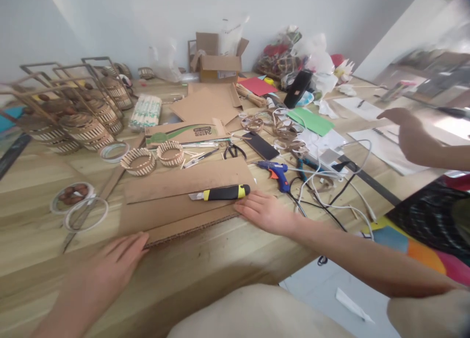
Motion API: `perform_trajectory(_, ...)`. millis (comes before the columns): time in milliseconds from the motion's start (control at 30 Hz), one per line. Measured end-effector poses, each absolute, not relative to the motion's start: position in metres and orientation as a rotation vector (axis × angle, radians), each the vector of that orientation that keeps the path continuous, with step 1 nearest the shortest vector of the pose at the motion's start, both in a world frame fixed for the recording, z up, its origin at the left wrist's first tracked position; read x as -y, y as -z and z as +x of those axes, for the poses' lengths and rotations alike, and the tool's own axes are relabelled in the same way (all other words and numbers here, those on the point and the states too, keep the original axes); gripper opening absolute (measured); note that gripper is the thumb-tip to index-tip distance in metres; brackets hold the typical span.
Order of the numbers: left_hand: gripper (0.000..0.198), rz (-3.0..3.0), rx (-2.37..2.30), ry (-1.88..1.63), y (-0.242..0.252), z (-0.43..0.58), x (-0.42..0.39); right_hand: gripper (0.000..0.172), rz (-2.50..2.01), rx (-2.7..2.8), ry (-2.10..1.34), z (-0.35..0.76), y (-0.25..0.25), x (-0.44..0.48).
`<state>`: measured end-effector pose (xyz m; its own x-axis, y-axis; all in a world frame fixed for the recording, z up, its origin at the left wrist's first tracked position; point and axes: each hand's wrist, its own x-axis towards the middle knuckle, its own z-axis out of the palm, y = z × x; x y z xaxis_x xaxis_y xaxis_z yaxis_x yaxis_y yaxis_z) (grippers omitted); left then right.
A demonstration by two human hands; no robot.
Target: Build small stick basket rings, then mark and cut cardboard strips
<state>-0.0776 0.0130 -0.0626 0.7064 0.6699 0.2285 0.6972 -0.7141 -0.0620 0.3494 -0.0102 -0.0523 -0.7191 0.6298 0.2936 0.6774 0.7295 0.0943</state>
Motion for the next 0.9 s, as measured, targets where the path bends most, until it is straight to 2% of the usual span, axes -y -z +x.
perform_trajectory(100, 0.05, -2.715, 0.772, 0.235, 0.078, -0.077, 0.005, 0.036, -0.875, 2.709, 0.305, 0.353, 0.061, 0.025)
perform_trajectory(233, 0.058, -2.753, 0.668, 0.297, 0.095, -0.055, 0.013, 0.039, -0.802, 2.673, 0.124, 0.351, 0.078, 0.035)
perform_trajectory(500, 0.046, -2.938, 0.643, 0.368, 0.103, -0.025, 0.014, 0.029, -0.819, 2.587, -0.419, 0.347, 0.074, 0.026)
perform_trajectory(600, 0.039, -2.983, 0.671, 0.374, 0.095, -0.02, 0.013, 0.03, -1.043, 2.595, -0.295, 0.347, 0.064, 0.005)
perform_trajectory(700, 0.023, -3.033, 0.717, 0.341, 0.083, -0.005, 0.006, 0.043, -1.356, 2.605, -0.133, 0.345, 0.059, -0.024)
perform_trajectory(767, 0.015, -3.096, 0.761, 0.303, 0.078, 0.007, 0.0, 0.045, -1.428, 2.648, -0.112, 0.343, 0.059, -0.041)
perform_trajectory(900, 0.023, -3.175, 0.815, 0.389, 0.083, 0.02, -0.009, 0.035, -1.411, 2.676, -0.133, 0.339, 0.061, -0.05)
